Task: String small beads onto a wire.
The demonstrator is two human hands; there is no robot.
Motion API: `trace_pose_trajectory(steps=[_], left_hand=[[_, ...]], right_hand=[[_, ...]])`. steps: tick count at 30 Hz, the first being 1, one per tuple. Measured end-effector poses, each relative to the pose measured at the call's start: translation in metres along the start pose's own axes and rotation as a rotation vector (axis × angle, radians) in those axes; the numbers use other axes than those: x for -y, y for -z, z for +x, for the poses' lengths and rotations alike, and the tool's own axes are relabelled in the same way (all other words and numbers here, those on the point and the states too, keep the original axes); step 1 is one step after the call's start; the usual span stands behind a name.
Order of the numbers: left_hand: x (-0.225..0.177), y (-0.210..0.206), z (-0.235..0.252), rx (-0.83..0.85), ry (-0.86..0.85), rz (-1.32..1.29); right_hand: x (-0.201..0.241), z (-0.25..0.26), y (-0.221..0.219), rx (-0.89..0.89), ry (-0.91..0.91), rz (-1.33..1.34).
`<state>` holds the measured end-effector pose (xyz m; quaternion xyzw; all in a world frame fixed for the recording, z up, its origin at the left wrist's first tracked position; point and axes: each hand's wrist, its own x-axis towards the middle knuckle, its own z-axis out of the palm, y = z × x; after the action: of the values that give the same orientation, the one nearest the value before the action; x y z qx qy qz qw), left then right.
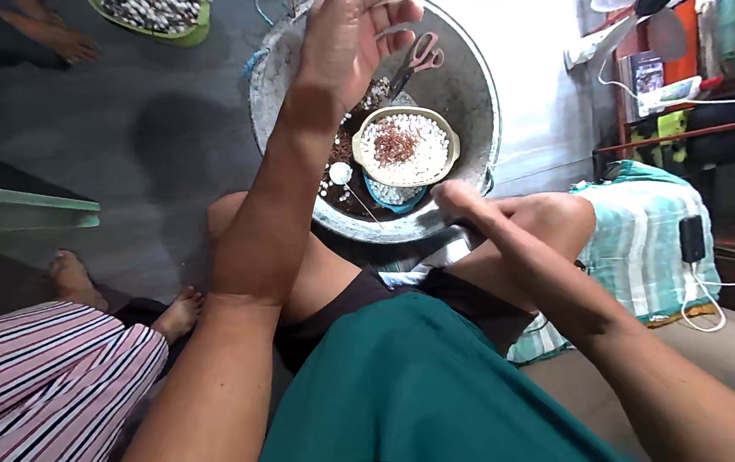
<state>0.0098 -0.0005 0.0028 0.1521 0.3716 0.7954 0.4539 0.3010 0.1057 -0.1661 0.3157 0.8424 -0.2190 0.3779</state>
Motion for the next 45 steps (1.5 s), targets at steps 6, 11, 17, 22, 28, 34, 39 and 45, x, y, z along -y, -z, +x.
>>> trace_pose_trajectory(steps=[6,11,17,22,28,34,39,45], left_hand=[[0.004,-0.009,-0.001,-0.001,0.051,0.042],[-0.002,-0.008,0.003,0.005,0.056,0.005],[-0.005,-0.008,0.002,0.123,0.001,0.080],[-0.001,-0.008,0.002,0.255,-0.063,0.000],[0.004,-0.005,-0.002,0.352,-0.086,-0.095],[0.004,-0.005,-0.004,0.329,-0.077,-0.088],[0.000,-0.005,-0.005,0.249,-0.083,-0.018],[0.001,-0.014,-0.004,0.061,-0.224,0.308]], right_hand=[[0.050,0.051,-0.062,0.110,0.002,-0.028],[0.076,0.062,-0.056,0.152,-0.121,-0.134],[0.070,0.084,-0.087,0.130,-0.132,-0.094],[0.079,0.074,-0.068,0.184,-0.131,-0.087],[0.061,0.091,-0.081,0.141,-0.065,0.006],[0.068,0.082,-0.079,0.174,-0.105,0.001],[0.067,0.050,-0.061,0.156,-0.015,-0.023],[0.019,-0.021,0.061,-0.183,0.402,0.509]])
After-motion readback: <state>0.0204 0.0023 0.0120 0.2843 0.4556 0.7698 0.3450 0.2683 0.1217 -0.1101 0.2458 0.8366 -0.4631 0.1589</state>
